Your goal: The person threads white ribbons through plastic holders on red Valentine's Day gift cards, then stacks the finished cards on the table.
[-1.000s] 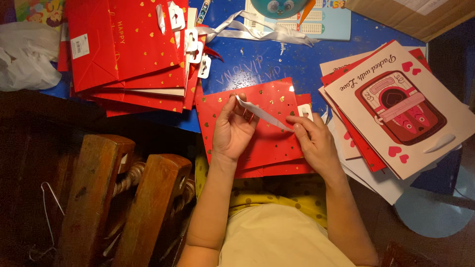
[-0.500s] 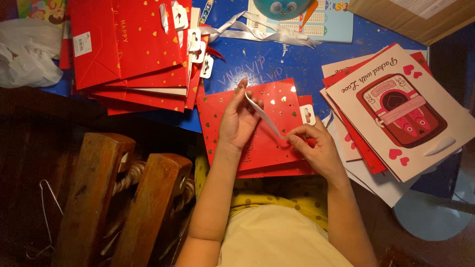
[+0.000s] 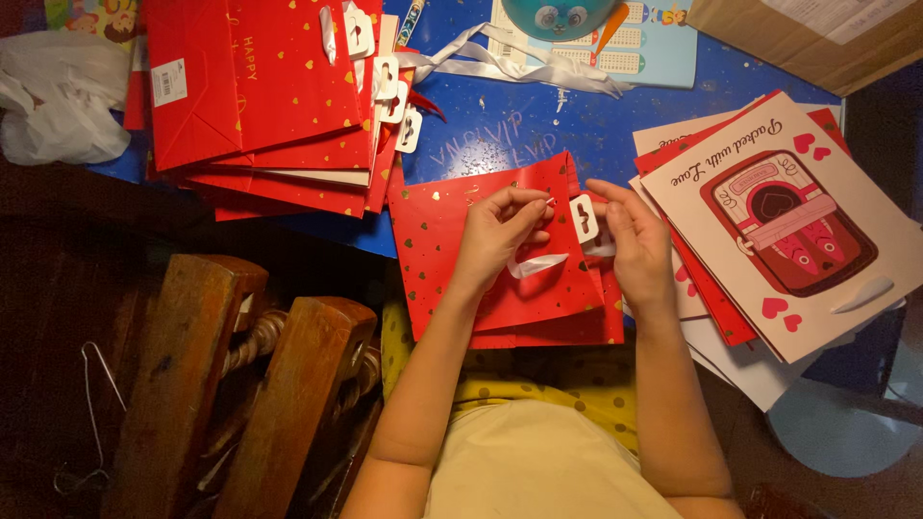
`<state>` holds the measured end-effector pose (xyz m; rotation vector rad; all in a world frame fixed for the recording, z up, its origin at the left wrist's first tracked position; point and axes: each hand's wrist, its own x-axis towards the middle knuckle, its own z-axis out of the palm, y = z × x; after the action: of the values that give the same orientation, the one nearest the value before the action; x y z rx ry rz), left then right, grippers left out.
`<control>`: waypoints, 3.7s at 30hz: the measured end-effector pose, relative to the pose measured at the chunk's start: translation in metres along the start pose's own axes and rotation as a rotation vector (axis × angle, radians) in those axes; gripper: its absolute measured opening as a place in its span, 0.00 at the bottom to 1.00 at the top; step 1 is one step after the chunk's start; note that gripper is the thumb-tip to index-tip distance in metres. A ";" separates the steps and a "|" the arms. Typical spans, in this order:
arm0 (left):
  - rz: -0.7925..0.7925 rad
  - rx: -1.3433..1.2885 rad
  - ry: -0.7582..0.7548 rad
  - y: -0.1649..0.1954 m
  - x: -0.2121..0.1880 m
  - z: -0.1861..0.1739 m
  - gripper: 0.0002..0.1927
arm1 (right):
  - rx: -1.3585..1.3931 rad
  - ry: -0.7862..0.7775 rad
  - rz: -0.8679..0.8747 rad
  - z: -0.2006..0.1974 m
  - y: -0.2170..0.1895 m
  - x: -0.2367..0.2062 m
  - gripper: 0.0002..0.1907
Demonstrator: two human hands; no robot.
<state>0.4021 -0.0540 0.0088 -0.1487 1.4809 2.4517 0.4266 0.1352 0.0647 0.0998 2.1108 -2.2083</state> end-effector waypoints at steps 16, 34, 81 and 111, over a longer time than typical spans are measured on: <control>0.104 0.225 0.043 -0.012 0.012 0.004 0.17 | -0.097 -0.101 0.046 0.007 0.022 0.015 0.13; 0.040 0.205 -0.109 0.035 -0.044 0.004 0.25 | -0.343 -0.006 -0.138 0.016 0.032 0.014 0.10; 0.314 0.618 0.102 0.003 -0.050 0.061 0.34 | -0.080 0.104 -0.263 -0.018 0.007 -0.051 0.22; 0.794 0.831 0.009 0.083 -0.113 0.076 0.34 | -0.612 0.267 -0.276 0.001 -0.067 -0.080 0.16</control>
<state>0.4905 -0.0440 0.1409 0.7120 2.7977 2.0059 0.4992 0.1383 0.1394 0.0652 3.0083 -1.6229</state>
